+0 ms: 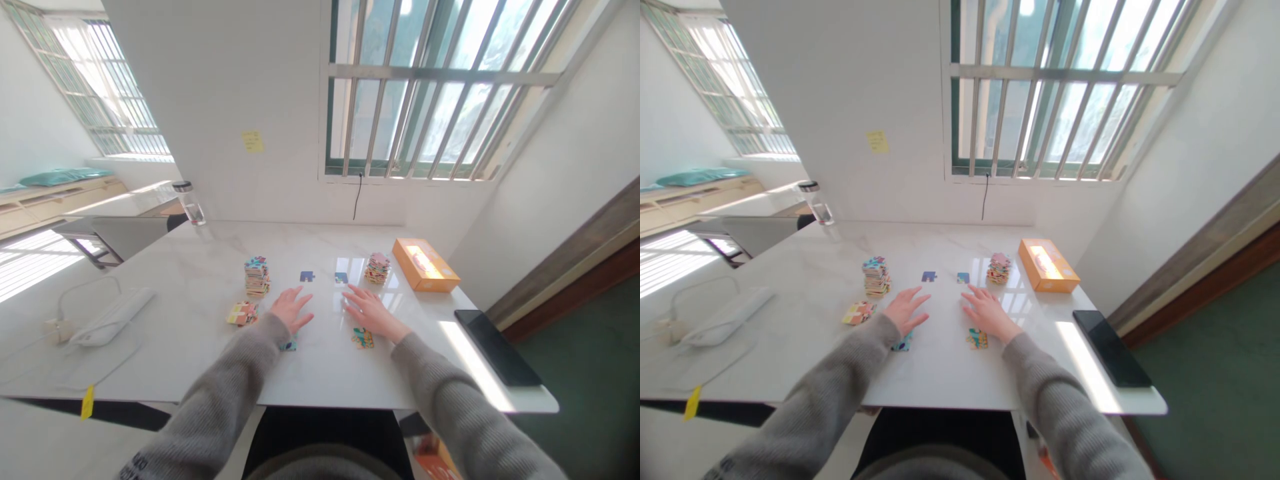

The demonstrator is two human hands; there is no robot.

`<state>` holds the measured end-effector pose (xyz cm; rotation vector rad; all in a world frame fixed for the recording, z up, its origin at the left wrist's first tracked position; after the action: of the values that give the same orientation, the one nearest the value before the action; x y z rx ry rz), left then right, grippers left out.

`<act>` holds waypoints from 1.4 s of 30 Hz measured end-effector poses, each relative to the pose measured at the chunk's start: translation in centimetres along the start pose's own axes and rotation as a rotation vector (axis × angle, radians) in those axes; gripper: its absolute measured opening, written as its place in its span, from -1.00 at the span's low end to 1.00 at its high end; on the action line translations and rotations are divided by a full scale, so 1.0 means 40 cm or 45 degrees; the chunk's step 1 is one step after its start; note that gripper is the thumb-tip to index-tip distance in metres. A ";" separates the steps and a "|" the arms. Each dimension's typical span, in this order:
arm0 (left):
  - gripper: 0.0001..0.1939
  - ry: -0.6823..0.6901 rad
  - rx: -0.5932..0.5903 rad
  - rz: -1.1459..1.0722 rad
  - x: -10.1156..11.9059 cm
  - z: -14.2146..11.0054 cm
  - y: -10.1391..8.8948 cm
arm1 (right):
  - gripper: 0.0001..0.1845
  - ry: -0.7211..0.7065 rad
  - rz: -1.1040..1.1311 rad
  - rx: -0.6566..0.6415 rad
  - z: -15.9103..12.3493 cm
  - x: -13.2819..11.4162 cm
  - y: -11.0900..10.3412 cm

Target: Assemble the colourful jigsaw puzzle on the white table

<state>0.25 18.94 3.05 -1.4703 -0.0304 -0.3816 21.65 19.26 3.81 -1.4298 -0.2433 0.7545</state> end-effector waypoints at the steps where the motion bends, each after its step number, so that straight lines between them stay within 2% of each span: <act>1: -0.44 -0.039 -0.041 0.034 0.008 0.026 0.009 | -0.50 0.019 -0.068 -0.018 0.025 0.002 0.005; 5: -0.39 -0.171 -0.172 0.136 0.025 0.099 0.045 | -0.48 0.058 -0.286 -0.004 0.098 -0.005 0.014; 10: -0.38 -0.193 -0.194 0.166 0.032 0.140 0.070 | -0.49 0.078 -0.372 0.017 0.139 -0.011 0.028; 20: -0.38 -0.260 -0.112 0.186 -0.032 0.149 0.076 | -0.52 0.206 -0.391 0.039 0.115 0.058 0.016; 25: -0.39 -0.275 -0.093 0.126 -0.049 0.147 0.078 | -0.50 0.201 -0.289 0.107 0.099 0.074 0.014; 29: -0.37 -0.276 -0.069 0.047 -0.068 0.139 0.077 | -0.54 0.177 -0.106 0.223 0.057 0.080 0.001; 32: -0.39 -0.238 -0.011 0.013 -0.082 0.127 0.081 | -0.62 0.023 0.059 0.256 0.005 0.046 -0.008; 36: -0.47 -0.147 0.073 -0.026 -0.087 0.108 0.092 | -0.65 -0.143 0.235 0.254 -0.086 -0.027 -0.024; 39: -0.52 -0.096 0.102 -0.039 -0.086 0.099 0.097 | -0.61 -0.192 0.298 0.209 -0.147 -0.072 -0.029; 42: -0.54 -0.081 0.103 -0.034 -0.085 0.096 0.098 | -0.61 -0.189 0.319 0.149 -0.189 -0.086 -0.026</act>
<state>-1.08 23.67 -1.14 -1.4027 -0.1153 -0.3514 23.77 11.18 4.53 -1.3083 -0.1326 1.0656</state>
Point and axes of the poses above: each hand's wrist, its own z-axis towards the middle knuckle, its own y-axis out of the palm, x = y × z, the point moved 10 cm from there along z, towards the middle knuckle, and after that the axes turned 9 degrees about -y, right-handed, at the moved point
